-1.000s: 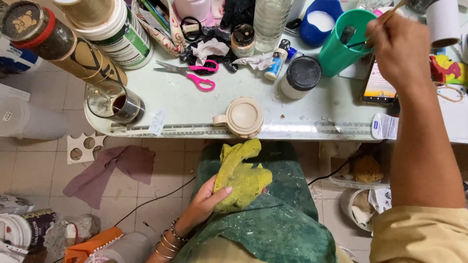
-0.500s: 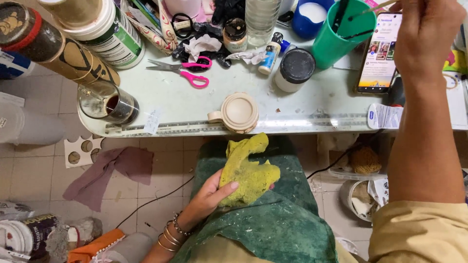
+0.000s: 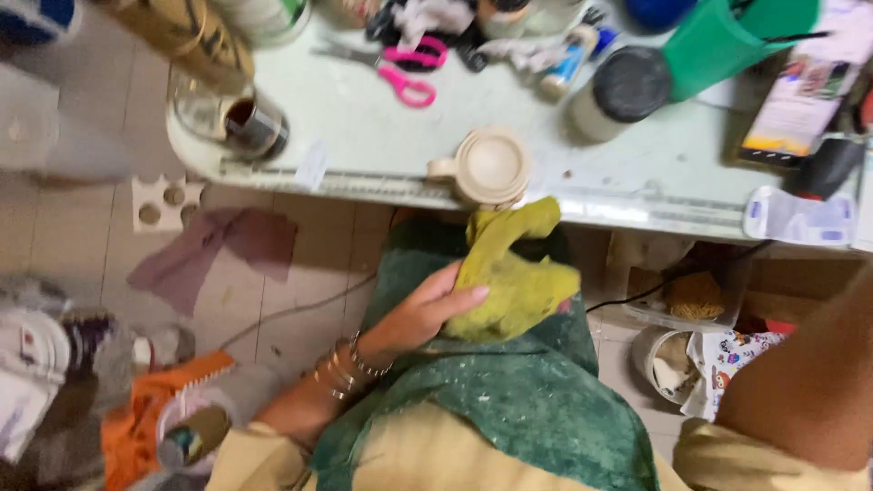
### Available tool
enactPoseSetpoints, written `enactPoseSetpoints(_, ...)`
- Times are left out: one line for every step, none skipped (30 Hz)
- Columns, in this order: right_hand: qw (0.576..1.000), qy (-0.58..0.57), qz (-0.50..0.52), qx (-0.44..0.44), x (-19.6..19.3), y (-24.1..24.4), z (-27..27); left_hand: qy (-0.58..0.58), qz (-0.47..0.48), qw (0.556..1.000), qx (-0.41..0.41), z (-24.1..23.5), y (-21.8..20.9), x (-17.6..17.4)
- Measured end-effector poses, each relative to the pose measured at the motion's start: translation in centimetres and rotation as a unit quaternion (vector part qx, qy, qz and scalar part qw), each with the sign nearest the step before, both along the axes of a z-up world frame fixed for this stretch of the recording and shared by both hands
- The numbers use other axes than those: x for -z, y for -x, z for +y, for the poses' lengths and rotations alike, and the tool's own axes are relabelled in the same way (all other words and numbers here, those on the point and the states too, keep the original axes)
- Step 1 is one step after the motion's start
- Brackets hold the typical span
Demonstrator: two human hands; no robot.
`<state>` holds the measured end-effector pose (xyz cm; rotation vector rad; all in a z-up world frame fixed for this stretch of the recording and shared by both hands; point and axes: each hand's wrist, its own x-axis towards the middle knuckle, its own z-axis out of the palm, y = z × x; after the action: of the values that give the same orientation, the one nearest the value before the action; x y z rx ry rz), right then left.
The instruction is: Painting and glazing a ceramic mug with floral patterns using a brush and small paint bottles
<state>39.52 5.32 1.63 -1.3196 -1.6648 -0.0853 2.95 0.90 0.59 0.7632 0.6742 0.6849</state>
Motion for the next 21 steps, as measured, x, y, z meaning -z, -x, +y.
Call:
enactPoseSetpoints(0.995,0.010,0.101,0.011,0.3,1.3,-2.5,0.011,-0.029,0.999,-0.023,0.3,-0.4,-0.4)
enactPoseSetpoints(0.979,0.026,0.202,0.019,0.6,2.5,-5.1,0.021,-0.059,0.997,-0.046,0.7,-0.9,-0.8)
enactPoseSetpoints(0.979,0.024,0.202,0.010,0.7,3.9,-5.9,0.018,-0.059,0.997,-0.055,1.2,-0.9,-0.1)
enactPoseSetpoints(0.952,0.041,0.302,0.014,1.0,5.2,-6.8,0.036,-0.077,0.996,-0.012,1.7,-1.0,0.6)
enactPoseSetpoints(0.914,0.068,0.399,0.021,1.2,6.7,-8.6,0.065,-0.096,0.993,0.032,1.5,-1.0,1.4)
enactPoseSetpoints(0.913,0.077,0.400,0.018,0.7,8.7,-8.6,0.071,-0.095,0.993,0.026,1.3,-1.2,2.1)
enactPoseSetpoints(0.909,0.083,0.409,-0.001,0.1,10.7,-8.3,0.081,-0.136,0.987,0.010,1.3,-1.5,2.8)
enactPoseSetpoints(0.904,0.090,0.418,-0.021,-0.5,12.6,-8.1,0.091,-0.177,0.980,-0.007,1.3,-1.8,3.5)
enactPoseSetpoints(0.903,0.095,0.418,-0.020,0.0,13.0,-8.1,0.096,-0.177,0.979,-0.010,1.0,-2.0,4.2)
enactPoseSetpoints(0.881,0.115,0.459,-0.008,0.4,13.3,-8.1,0.101,-0.181,0.978,-0.038,0.8,-2.2,4.8)
enactPoseSetpoints(0.857,0.128,0.499,0.004,0.8,13.7,-7.9,0.101,-0.184,0.976,-0.063,0.9,-2.5,5.5)
enactPoseSetpoints(0.857,0.129,0.499,0.004,0.8,13.8,-8.0,0.101,-0.184,0.976,-0.064,0.6,-2.4,5.6)
enactPoseSetpoints(0.859,0.122,0.497,-0.004,0.8,13.9,-8.0,0.103,-0.192,0.975,-0.052,0.5,-2.3,5.7)
enactPoseSetpoints(0.861,0.115,0.495,-0.012,0.9,13.9,-8.1,0.105,-0.200,0.973,-0.039,0.3,-2.2,5.9)
enactPoseSetpoints(0.861,0.117,0.495,-0.007,0.7,14.2,-8.2,0.110,-0.200,0.973,-0.037,0.3,-2.1,5.7)
enactPoseSetpoints(0.880,0.103,0.464,-0.003,0.5,14.5,-8.3,0.079,-0.166,0.982,-0.035,0.2,-2.1,5.5)
enactPoseSetpoints(0.898,0.085,0.433,-0.001,0.3,14.7,-8.2,0.043,-0.132,0.990,-0.033,0.5,-2.0,5.3)
enactPoseSetpoints(0.898,0.083,0.432,0.001,0.4,14.9,-8.4,0.043,-0.133,0.990,-0.031,0.3,-2.1,4.9)
enactPoseSetpoints(0.931,0.013,0.365,-0.025,0.6,15.1,-8.3,-0.013,-0.110,0.993,-0.029,0.4,-2.2,4.5)
enactPoseSetpoints(0.953,-0.058,0.293,-0.049,0.7,15.4,-8.2,-0.069,-0.086,0.993,-0.028,0.5,-2.2,4.0)
enactPoseSetpoints(0.953,-0.060,0.293,-0.051,1.3,15.1,-8.2,-0.072,-0.086,0.993,-0.029,0.5,-2.6,4.5)
